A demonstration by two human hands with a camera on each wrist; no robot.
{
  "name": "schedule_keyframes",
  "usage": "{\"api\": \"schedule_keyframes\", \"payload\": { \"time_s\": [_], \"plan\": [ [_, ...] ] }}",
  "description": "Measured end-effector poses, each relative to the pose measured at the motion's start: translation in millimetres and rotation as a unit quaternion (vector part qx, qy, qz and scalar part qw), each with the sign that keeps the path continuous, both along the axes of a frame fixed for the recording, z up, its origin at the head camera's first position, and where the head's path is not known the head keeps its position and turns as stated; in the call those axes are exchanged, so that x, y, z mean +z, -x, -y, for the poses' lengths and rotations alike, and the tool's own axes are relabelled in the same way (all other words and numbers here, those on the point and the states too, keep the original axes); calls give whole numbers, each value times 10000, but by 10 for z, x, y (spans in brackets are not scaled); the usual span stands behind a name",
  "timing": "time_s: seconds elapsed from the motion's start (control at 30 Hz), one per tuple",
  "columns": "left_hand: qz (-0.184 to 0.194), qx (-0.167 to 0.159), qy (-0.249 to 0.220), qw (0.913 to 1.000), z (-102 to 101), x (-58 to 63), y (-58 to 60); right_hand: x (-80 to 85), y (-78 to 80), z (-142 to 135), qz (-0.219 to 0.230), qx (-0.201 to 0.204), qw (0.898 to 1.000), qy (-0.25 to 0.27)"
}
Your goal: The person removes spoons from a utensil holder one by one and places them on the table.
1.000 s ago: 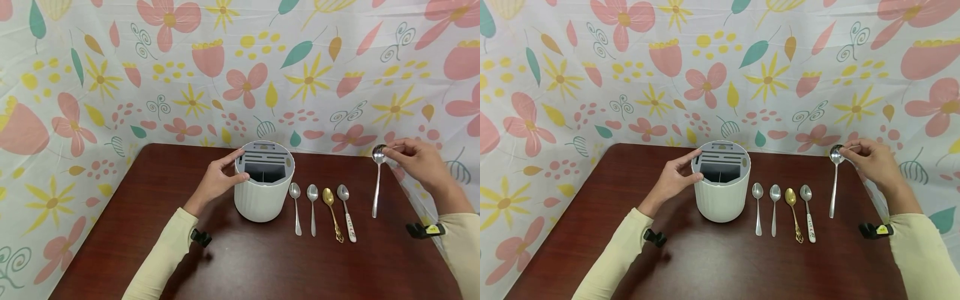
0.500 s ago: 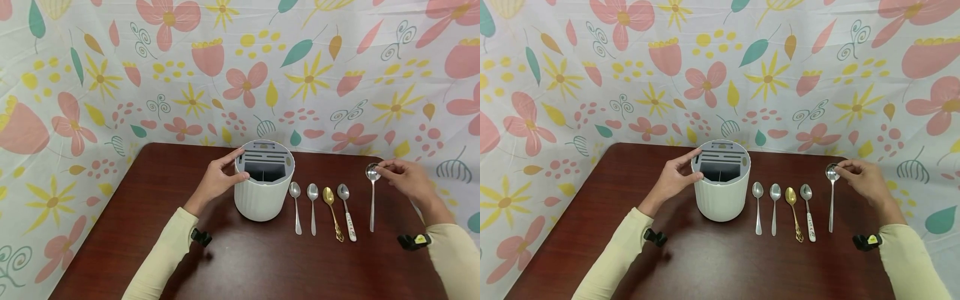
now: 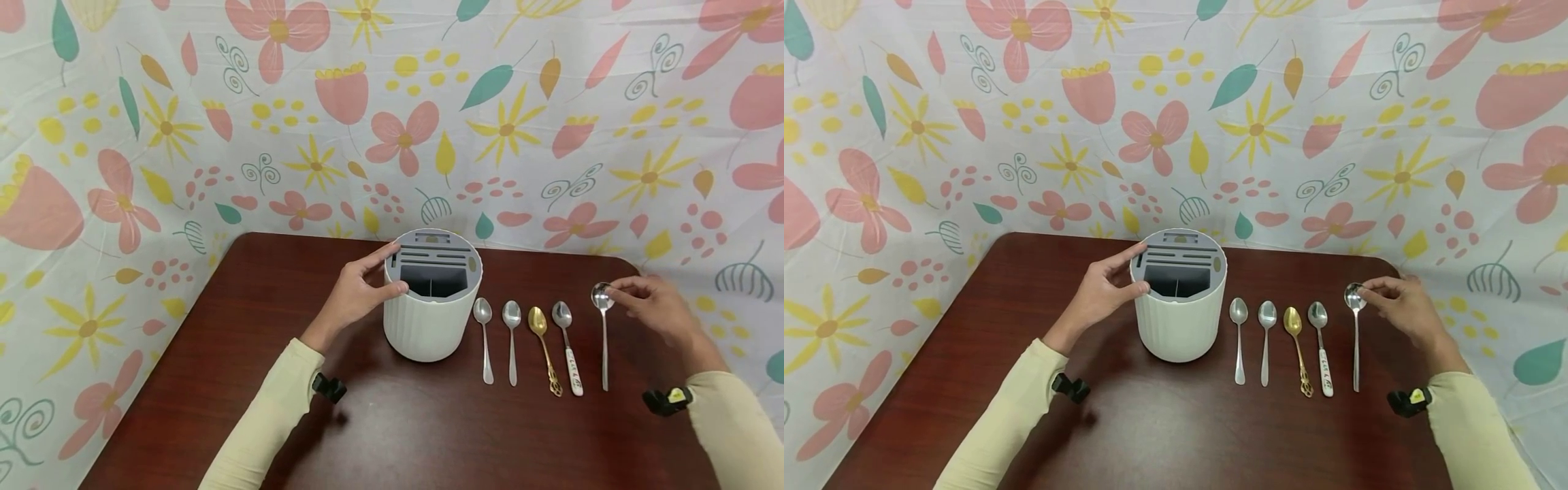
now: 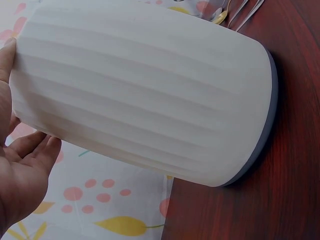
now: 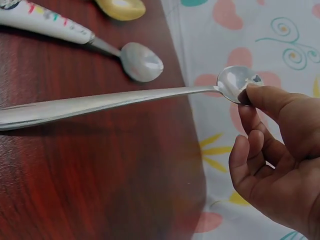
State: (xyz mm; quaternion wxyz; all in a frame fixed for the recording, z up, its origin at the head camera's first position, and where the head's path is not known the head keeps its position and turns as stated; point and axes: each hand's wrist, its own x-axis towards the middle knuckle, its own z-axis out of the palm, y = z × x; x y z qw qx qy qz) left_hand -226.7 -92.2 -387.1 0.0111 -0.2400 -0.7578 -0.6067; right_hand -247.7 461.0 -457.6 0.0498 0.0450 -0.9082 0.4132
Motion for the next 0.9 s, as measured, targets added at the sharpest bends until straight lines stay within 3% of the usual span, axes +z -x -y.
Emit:
{"api": "schedule_keyframes", "payload": {
  "time_s": [0.33, 0.67, 0.9],
  "plan": [
    [-203, 53, 30, 9998, 28, -262, 179, -251, 61, -13, 183, -279, 9991, -265],
    [-262, 44, 63, 9996, 32, -272, 182, -504, 84, -31, 342, -339, 9988, -126],
    [-273, 69, 63, 9996, 30, -271, 182, -571, 101, -18, 247, -378, 9989, -120]
  ]
}}
